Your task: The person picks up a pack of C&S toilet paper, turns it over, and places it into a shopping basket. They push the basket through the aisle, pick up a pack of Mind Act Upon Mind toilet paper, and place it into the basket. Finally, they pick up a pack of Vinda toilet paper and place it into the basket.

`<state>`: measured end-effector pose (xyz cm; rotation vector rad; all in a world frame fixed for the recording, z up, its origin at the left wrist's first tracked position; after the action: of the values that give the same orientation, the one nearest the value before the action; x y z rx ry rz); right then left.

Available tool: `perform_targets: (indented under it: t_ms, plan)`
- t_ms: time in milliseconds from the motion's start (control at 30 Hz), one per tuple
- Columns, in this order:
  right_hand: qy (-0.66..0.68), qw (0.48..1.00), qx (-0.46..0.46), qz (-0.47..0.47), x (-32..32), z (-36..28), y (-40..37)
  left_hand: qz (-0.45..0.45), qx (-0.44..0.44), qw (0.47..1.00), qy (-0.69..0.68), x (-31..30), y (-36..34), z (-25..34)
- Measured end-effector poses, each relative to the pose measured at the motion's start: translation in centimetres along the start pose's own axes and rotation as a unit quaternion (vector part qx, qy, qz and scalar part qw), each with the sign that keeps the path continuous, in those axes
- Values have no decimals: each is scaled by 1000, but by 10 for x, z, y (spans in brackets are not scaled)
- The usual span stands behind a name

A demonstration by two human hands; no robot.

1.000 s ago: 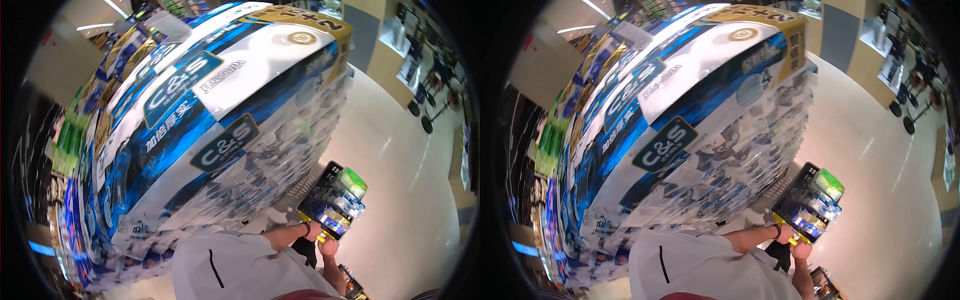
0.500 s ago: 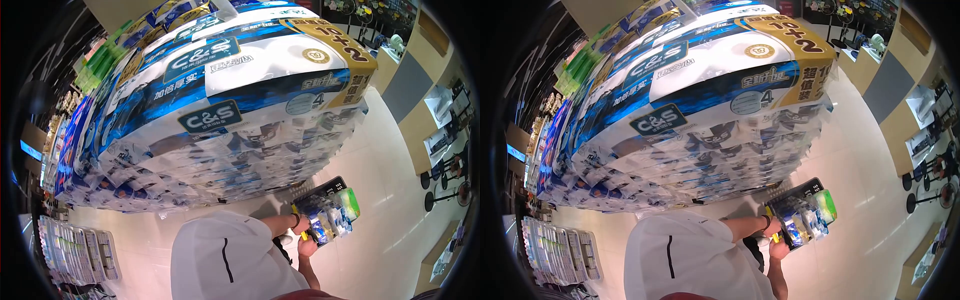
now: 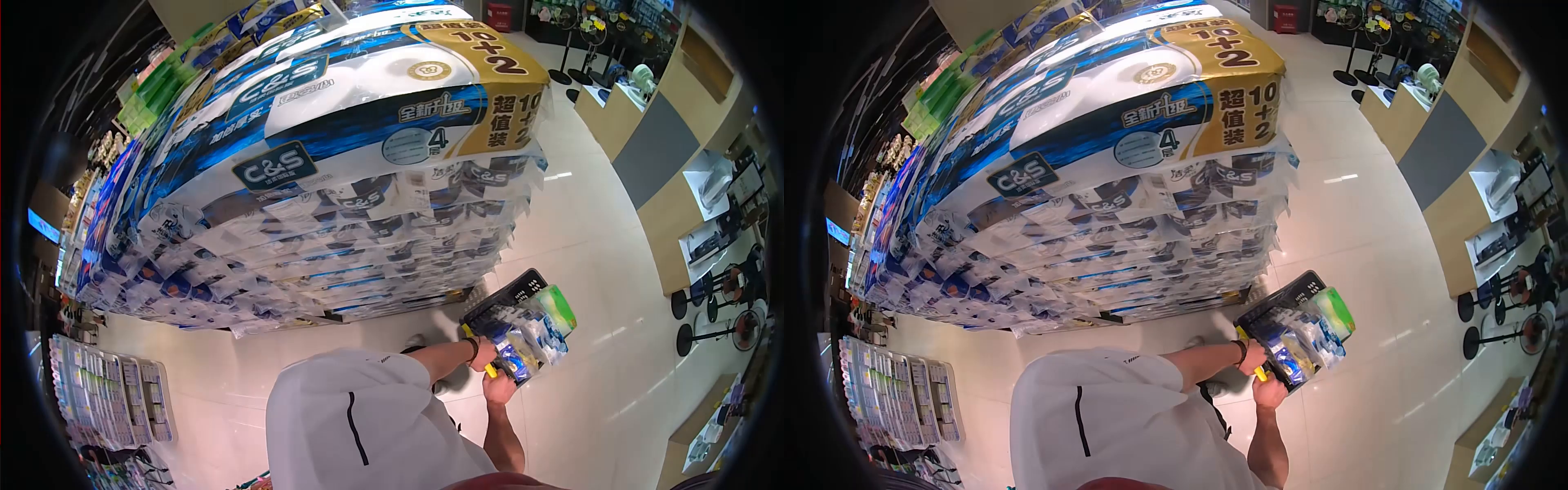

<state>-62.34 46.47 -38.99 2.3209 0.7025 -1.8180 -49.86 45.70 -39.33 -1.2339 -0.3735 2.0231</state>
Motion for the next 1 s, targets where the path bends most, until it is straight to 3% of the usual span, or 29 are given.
perform_targets:
  t_ms: [233,400,567,633,733,767,833,1000]
  plan:
    - [0,998,-53,-19,-7,37,48,62,-38,995,-64,-21,36,2]
    - [-11,995,-79,-55,-16,64,91,57,-59,993,-90,-32,72,1]
    - [-23,992,-109,-58,-23,77,140,125,-47,983,-127,-53,100,-12]
    - [-30,990,-117,-66,-24,83,146,112,-42,984,-136,-51,110,-15]
    - [-82,980,-91,-155,-17,87,162,126,-34,972,-196,-51,123,-26]
    - [-102,975,-78,-182,-18,90,169,119,-49,968,-214,-53,126,-30]
    - [-143,968,-170,-113,-23,85,173,83,-16,967,-240,-54,129,-39]
    - [-106,971,-197,-86,-15,89,183,7,-33,968,-248,-55,142,-50]
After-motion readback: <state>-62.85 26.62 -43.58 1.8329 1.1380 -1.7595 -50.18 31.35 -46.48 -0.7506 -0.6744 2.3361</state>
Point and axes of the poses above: each hand's wrist, its own y-axis towards the middle knuckle, its own x-axis out of the palm, z = x × y, the point moved 7 cm from there along y, towards the middle knuckle, and after that the axes turned 8 degrees about -y, right-handed, at the moved point
